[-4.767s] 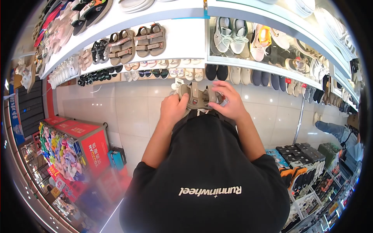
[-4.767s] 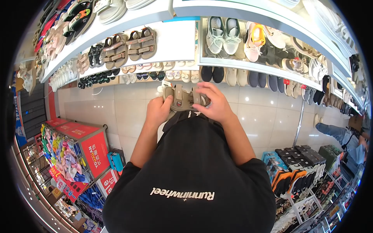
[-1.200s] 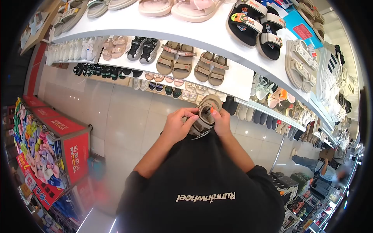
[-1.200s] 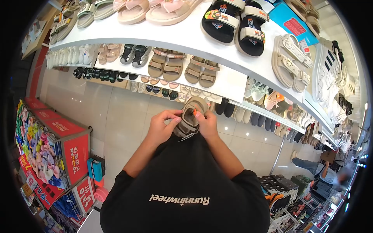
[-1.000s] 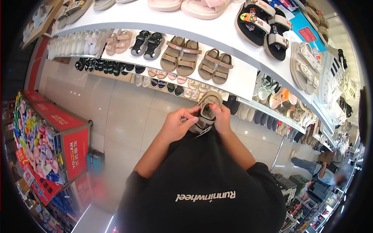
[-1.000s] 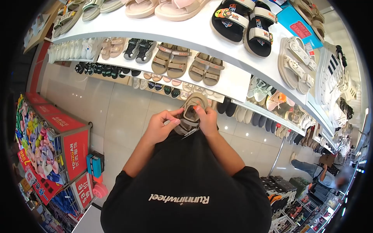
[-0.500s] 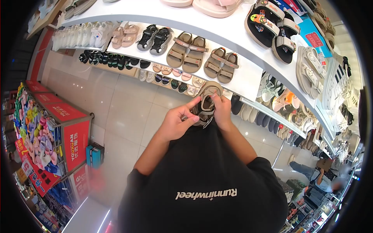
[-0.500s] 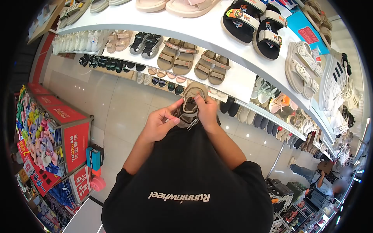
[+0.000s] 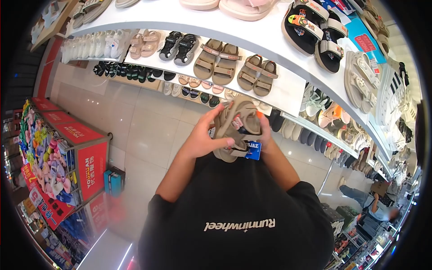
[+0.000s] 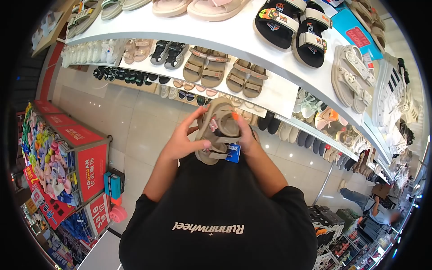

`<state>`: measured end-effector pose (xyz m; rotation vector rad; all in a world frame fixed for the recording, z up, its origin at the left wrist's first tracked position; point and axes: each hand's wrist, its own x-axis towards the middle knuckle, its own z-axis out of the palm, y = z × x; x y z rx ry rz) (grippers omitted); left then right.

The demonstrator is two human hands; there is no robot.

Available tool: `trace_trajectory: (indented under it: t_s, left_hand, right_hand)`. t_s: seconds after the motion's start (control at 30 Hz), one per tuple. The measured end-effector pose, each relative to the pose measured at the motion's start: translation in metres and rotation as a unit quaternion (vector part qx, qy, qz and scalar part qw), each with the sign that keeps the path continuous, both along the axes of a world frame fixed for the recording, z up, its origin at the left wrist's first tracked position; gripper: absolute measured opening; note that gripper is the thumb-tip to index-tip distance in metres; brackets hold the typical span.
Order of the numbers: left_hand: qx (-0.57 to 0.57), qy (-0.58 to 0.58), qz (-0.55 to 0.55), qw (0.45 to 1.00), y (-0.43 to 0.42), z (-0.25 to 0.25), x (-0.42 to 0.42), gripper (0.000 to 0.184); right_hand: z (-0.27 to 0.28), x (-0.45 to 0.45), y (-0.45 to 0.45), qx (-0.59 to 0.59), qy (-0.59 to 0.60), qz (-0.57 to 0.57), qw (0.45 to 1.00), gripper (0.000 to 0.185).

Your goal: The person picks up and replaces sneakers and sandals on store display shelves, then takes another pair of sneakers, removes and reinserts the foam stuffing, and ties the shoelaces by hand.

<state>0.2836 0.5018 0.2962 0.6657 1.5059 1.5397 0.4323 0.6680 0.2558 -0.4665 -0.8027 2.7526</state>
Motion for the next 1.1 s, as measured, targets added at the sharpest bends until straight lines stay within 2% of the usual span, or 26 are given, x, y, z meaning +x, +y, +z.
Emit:
trace_trajectory:
  t_s: [0.1, 0.13, 0.17, 0.23, 0.27, 0.3, 0.4, 0.43, 0.53, 0.57, 0.63, 0.67, 0.73, 0.8, 0.9, 1.0, 1.1]
  left_hand:
    - [0.004, 0.277, -0.054, 0.959, 0.006, 0.003, 0.002, 0.074]
    - [-0.021, 0.134, -0.045, 0.99, 0.005, 0.002, 0.005, 0.067]
    - [-0.045, -0.012, -0.036, 0.998, 0.002, 0.002, 0.008, 0.061]
    - [-0.047, -0.151, -0.001, 0.987, 0.0, -0.001, 0.013, 0.051]
    - [-0.026, -0.146, 0.024, 0.989, -0.001, -0.006, 0.016, 0.048]
    - [-0.005, -0.141, 0.05, 0.989, 0.0, -0.013, 0.018, 0.044]
    - [0.062, -0.098, 0.174, 0.978, 0.007, -0.035, 0.022, 0.038]
    - [0.037, -0.007, 0.182, 0.983, 0.009, -0.036, 0.017, 0.035]
    - [-0.06, 0.098, 0.147, 0.982, 0.009, -0.013, 0.007, 0.038]
    - [-0.077, 0.108, 0.144, 0.981, 0.011, -0.01, 0.006, 0.038]
    - [-0.111, 0.125, 0.131, 0.977, 0.016, -0.007, 0.008, 0.038]
    - [-0.108, 0.145, 0.128, 0.975, 0.019, -0.008, 0.009, 0.043]
    - [-0.103, 0.187, 0.122, 0.969, 0.023, -0.01, 0.013, 0.055]
    - [-0.105, 0.224, 0.129, 0.96, 0.025, -0.01, 0.018, 0.058]
    - [-0.121, 0.278, 0.126, 0.945, 0.026, -0.004, 0.022, 0.06]
    - [-0.128, 0.328, 0.113, 0.929, 0.027, -0.003, 0.025, 0.061]
    - [-0.123, 0.338, 0.106, 0.927, 0.026, -0.007, 0.029, 0.062]
  right_hand:
    - [-0.004, -0.001, 0.0, 0.156, -0.004, 0.047, 0.987, 0.073]
    - [-0.006, -0.003, -0.001, 0.198, -0.013, 0.056, 0.979, 0.071]
    - [-0.006, -0.003, -0.002, 0.178, -0.024, 0.044, 0.983, 0.063]
    - [-0.016, -0.009, -0.001, 0.194, -0.067, 0.012, 0.979, 0.058]
    - [-0.02, -0.012, 0.0, 0.202, -0.089, -0.004, 0.975, 0.055]
    - [-0.013, -0.015, -0.001, 0.214, -0.115, -0.036, 0.969, 0.044]
    - [-0.024, -0.004, 0.009, 0.329, -0.175, -0.034, 0.927, 0.039]
    - [-0.024, -0.001, 0.013, 0.35, -0.195, -0.03, 0.916, 0.043]
    - [-0.011, 0.001, 0.014, 0.499, -0.198, -0.038, 0.843, 0.044]
    - [-0.01, -0.003, 0.014, 0.541, -0.167, -0.079, 0.82, 0.048]
    - [0.005, -0.003, 0.016, 0.629, -0.158, -0.063, 0.759, 0.05]
    - [0.009, -0.003, 0.017, 0.67, -0.154, -0.056, 0.724, 0.052]
    - [0.004, -0.002, 0.016, 0.669, -0.156, -0.075, 0.723, 0.056]
    - [0.003, 0.001, 0.017, 0.672, -0.166, -0.083, 0.717, 0.055]
    - [0.009, 0.004, 0.017, 0.625, -0.172, -0.066, 0.759, 0.052]
    - [0.007, 0.011, 0.022, 0.671, -0.151, -0.032, 0.725, 0.046]
    - [-0.004, 0.011, 0.016, 0.679, -0.134, -0.051, 0.72, 0.044]
